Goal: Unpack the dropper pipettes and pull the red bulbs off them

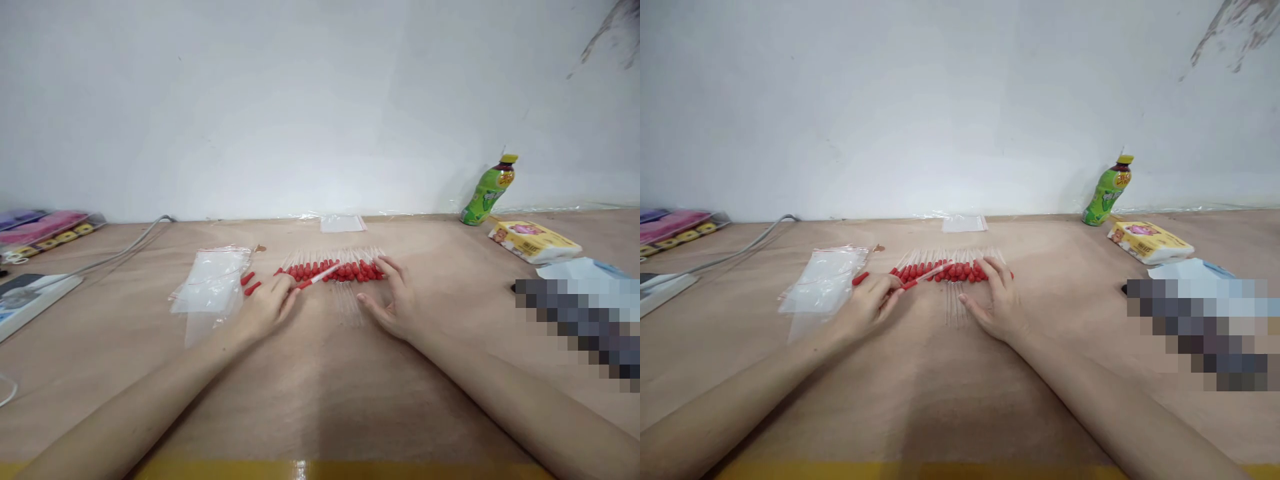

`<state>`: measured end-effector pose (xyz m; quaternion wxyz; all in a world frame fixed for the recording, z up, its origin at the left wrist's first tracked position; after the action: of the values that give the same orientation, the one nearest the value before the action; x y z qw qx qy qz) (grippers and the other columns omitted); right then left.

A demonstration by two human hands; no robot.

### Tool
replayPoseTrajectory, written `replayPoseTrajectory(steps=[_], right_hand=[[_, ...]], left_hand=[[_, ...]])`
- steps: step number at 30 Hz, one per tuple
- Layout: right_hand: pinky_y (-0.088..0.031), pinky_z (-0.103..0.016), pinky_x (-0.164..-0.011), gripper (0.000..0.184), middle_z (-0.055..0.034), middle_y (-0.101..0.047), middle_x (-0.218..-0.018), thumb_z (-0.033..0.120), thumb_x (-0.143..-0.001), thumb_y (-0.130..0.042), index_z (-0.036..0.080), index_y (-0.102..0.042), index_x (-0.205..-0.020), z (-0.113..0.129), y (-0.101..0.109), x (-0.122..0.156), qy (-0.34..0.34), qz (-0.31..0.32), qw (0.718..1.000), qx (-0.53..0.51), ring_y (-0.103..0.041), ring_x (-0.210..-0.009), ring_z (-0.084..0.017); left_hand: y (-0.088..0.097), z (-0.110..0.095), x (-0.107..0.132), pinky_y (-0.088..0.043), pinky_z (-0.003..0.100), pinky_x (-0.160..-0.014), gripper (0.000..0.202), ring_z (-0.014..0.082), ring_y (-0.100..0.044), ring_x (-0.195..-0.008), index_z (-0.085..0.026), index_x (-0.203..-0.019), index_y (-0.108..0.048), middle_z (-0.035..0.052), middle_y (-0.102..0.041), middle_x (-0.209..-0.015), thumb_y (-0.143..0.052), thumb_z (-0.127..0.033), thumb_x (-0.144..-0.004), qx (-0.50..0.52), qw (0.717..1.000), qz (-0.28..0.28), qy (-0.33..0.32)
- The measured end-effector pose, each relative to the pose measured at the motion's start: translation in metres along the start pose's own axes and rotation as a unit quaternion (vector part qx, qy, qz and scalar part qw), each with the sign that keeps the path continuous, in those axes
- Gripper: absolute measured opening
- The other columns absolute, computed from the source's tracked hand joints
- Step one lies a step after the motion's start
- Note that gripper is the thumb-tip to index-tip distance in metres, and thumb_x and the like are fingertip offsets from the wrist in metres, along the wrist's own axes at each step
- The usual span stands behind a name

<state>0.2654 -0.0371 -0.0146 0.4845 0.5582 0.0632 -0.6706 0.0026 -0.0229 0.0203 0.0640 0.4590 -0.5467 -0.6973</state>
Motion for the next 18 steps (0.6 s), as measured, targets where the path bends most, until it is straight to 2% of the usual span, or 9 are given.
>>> replayPoseTrajectory(steps=[4, 7, 12, 14, 18], right_hand=[[-0.040, -0.041, -0.095, 0.057, -0.0114, -0.049, -0.122, 0.038, -0.076, -0.059, 0.021, -0.041, -0.127, 0.007, 0.003, -0.002, 0.102, 0.066, 0.992, 0.031, -0.046, -0.113, -0.025], [-0.040, -0.040, -0.093, 0.047, -0.0080, -0.057, -0.116, 0.038, -0.078, -0.057, 0.023, -0.049, -0.121, 0.011, 0.000, -0.002, 0.167, 0.119, 0.978, 0.047, -0.048, -0.112, -0.023], [-0.035, -0.042, -0.097, 0.043, -0.0067, -0.061, -0.113, 0.039, -0.081, -0.054, 0.019, -0.052, -0.119, 0.014, -0.007, -0.001, 0.201, 0.183, 0.961, 0.047, -0.048, -0.113, -0.022], [-0.035, -0.043, -0.097, 0.041, -0.0060, -0.061, -0.113, 0.038, -0.081, -0.054, 0.019, -0.053, -0.117, 0.014, -0.009, -0.001, 0.200, 0.185, 0.961, 0.045, -0.047, -0.114, -0.023], [-0.035, -0.042, -0.096, 0.026, -0.0030, -0.065, -0.106, 0.032, -0.083, -0.052, 0.022, -0.061, -0.106, 0.017, -0.009, -0.001, 0.196, 0.175, 0.964, 0.037, -0.049, -0.112, -0.021]], left_hand=[[-0.009, -0.018, 0.008, -0.047, 0.025, -0.076, 0.016, 0.0142, -0.058, -0.086, -0.015, -0.088, -0.052, 0.0063, -0.061, -0.094, -0.036, -0.016, -0.088, -0.048, 0.992, -0.027, -0.110], [-0.013, -0.023, 0.012, -0.049, 0.024, -0.075, 0.017, 0.0137, -0.059, -0.084, -0.015, -0.087, -0.054, 0.0060, -0.062, -0.094, -0.037, -0.015, -0.088, -0.072, 0.986, -0.040, -0.148], [-0.020, -0.024, 0.016, -0.050, 0.024, -0.074, 0.011, 0.0135, -0.059, -0.083, -0.015, -0.088, -0.052, 0.0065, -0.062, -0.094, -0.041, -0.012, -0.086, -0.023, 0.987, -0.050, -0.154], [-0.022, -0.024, 0.016, -0.050, 0.024, -0.075, 0.011, 0.0136, -0.059, -0.085, -0.015, -0.089, -0.051, 0.0065, -0.061, -0.095, -0.042, -0.012, -0.085, -0.001, 0.987, -0.055, -0.149], [-0.023, -0.025, 0.015, -0.050, 0.025, -0.074, 0.009, 0.0138, -0.059, -0.085, -0.016, -0.089, -0.051, 0.0059, -0.061, -0.093, -0.044, -0.014, -0.085, 0.037, 0.990, -0.054, -0.127]])
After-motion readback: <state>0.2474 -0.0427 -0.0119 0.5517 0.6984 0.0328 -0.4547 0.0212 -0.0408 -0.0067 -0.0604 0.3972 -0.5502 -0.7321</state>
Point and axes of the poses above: each hand's wrist, its own x-axis away from the middle knuckle, its own y-axis out of the back of the hand, z = x × y, the point moved 1 cm from there along -x, towards the middle knuckle
